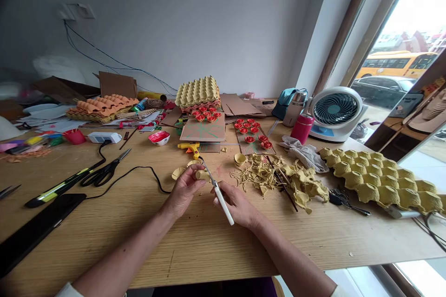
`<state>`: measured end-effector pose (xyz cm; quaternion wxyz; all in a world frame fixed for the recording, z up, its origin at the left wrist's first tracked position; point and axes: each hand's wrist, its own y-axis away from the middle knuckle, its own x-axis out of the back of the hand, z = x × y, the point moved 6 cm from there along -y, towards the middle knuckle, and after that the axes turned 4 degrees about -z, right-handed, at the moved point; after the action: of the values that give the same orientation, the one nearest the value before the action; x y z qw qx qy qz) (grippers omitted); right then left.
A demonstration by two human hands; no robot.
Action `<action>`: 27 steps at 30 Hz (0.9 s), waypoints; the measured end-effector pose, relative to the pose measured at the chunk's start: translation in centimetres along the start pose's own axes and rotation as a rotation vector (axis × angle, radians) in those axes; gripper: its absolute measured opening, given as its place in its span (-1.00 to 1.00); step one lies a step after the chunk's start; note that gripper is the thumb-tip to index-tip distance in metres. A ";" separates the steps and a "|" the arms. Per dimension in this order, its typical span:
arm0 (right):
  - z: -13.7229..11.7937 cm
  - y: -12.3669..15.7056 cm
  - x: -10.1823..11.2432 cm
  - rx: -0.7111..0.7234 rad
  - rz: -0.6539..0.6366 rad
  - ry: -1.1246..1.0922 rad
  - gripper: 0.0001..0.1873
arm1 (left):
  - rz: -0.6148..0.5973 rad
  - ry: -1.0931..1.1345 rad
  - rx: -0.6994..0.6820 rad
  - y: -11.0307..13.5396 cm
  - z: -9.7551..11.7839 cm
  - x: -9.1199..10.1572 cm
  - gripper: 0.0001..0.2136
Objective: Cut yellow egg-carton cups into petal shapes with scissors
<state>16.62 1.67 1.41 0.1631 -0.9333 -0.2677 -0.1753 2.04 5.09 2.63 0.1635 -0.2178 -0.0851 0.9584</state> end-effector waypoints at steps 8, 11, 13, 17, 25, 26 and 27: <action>-0.2 0.0 0.1 0.041 0.027 0.058 -0.67 | 0.004 0.003 -0.004 0.1 0.1 -0.2 -0.70; -0.2 0.1 0.2 0.049 0.037 0.088 -0.67 | -0.008 0.014 -0.005 0.0 0.1 -0.3 -0.70; 0.1 0.1 0.2 0.049 0.043 0.106 -0.67 | -0.013 0.019 -0.002 0.0 0.1 -0.3 -0.69; 0.6 0.2 0.3 0.046 0.049 0.120 -0.68 | -0.013 0.021 0.015 0.1 0.2 -0.3 -0.69; -0.1 0.3 0.6 0.032 0.066 0.119 -0.68 | 0.010 0.039 0.036 0.2 0.5 -0.3 -0.65; -0.1 0.3 0.6 0.030 0.068 0.119 -0.68 | 0.010 0.044 0.038 0.2 0.5 -0.3 -0.65; -0.1 0.2 0.6 0.029 0.069 0.119 -0.67 | 0.010 0.050 0.036 0.2 0.6 -0.3 -0.64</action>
<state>17.23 1.71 1.75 0.1981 -0.9275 -0.2275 -0.2209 1.99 4.74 3.19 0.1647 -0.2389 -0.0625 0.9549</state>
